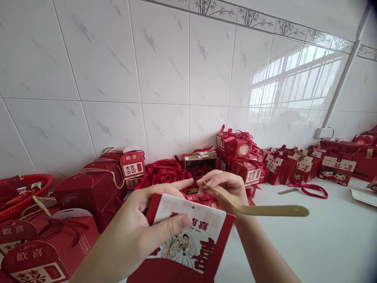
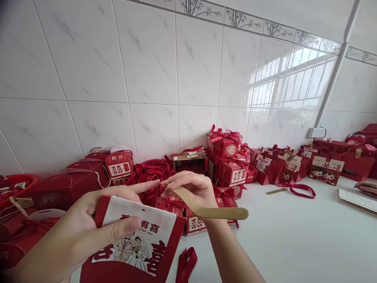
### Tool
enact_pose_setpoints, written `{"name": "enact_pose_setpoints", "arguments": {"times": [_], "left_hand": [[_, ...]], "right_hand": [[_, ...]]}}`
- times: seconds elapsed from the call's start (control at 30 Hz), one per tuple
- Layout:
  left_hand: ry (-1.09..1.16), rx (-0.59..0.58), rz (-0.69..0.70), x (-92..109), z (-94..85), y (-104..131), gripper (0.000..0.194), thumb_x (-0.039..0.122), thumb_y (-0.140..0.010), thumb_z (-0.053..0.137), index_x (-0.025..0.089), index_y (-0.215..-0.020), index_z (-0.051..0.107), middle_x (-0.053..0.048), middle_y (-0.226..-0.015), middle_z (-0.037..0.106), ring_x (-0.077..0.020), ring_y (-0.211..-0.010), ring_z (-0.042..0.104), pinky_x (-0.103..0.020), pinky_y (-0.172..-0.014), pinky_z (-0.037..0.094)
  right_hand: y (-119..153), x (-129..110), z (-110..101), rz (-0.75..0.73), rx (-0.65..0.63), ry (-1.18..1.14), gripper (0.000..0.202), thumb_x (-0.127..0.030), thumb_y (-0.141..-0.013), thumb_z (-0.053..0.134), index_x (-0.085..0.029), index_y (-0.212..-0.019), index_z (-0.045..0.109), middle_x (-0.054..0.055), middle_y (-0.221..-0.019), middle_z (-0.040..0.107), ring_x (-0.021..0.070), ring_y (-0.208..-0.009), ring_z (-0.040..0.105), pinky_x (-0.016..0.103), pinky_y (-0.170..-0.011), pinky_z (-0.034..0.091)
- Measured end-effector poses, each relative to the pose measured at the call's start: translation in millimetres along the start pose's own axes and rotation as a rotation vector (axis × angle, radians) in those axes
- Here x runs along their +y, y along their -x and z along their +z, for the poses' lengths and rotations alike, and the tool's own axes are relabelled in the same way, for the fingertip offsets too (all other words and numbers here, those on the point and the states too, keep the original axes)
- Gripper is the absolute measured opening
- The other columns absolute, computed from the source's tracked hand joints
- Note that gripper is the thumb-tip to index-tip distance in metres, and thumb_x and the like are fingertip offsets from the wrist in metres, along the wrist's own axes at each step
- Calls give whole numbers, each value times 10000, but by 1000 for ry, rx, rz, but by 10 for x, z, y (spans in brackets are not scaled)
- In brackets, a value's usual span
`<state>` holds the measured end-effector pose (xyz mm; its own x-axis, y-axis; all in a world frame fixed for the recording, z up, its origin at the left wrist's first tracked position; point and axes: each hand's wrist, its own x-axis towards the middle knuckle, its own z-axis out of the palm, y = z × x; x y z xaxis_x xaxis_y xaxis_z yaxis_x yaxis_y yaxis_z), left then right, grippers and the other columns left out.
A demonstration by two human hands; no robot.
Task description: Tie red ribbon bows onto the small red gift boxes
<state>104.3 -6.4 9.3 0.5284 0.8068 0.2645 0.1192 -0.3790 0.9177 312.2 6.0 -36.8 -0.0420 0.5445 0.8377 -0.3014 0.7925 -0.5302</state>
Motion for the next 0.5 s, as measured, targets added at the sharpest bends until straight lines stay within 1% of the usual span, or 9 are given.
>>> {"name": "enact_pose_setpoints", "arguments": {"times": [0.07,0.13,0.23,0.37,0.43,0.5], "left_hand": [[20,21,-1,-3,6,11,195,308,-634,773,260,-818,729,-65,-1280,609,-356,-1019,651,-320,-602,596],[61,22,-7,1,24,12,223,291,-620,783,260,-834,727,-73,-1256,626,-342,-953,680,-327,-595,599],[119,13,-30,17,54,11,247,269,-607,791,253,-845,730,-83,-1250,630,-320,-862,706,-338,-594,603],[128,80,-45,40,78,44,305,265,-570,811,249,-864,731,-95,-1300,591,-296,-795,715,-316,-542,592],[125,108,-58,52,84,64,280,286,-568,811,241,-832,731,-103,-1296,593,-288,-773,716,-307,-525,583],[111,111,-43,62,87,69,224,304,-582,803,236,-781,726,-97,-1275,611,-293,-801,713,-306,-535,579]], "right_hand": [[8,-5,-5,8,-27,-11,148,-190,-802,672,-306,-866,739,28,-894,716,164,-662,692,316,-614,599],[18,-16,1,19,-45,-10,134,-225,-810,669,-313,-876,744,37,-935,724,184,-690,706,339,-639,607],[26,-24,19,20,-54,-26,150,-231,-826,653,-325,-900,742,37,-1001,717,200,-747,716,354,-683,611],[19,-3,6,-16,-31,-47,180,-187,-811,667,-331,-887,744,18,-902,721,169,-701,707,313,-650,608],[12,5,-14,-15,-26,-37,177,-191,-813,663,-334,-879,746,18,-861,721,159,-657,697,300,-609,604],[7,1,-27,-12,-24,-16,149,-222,-812,667,-333,-868,749,22,-816,719,151,-601,680,289,-560,593]]}}
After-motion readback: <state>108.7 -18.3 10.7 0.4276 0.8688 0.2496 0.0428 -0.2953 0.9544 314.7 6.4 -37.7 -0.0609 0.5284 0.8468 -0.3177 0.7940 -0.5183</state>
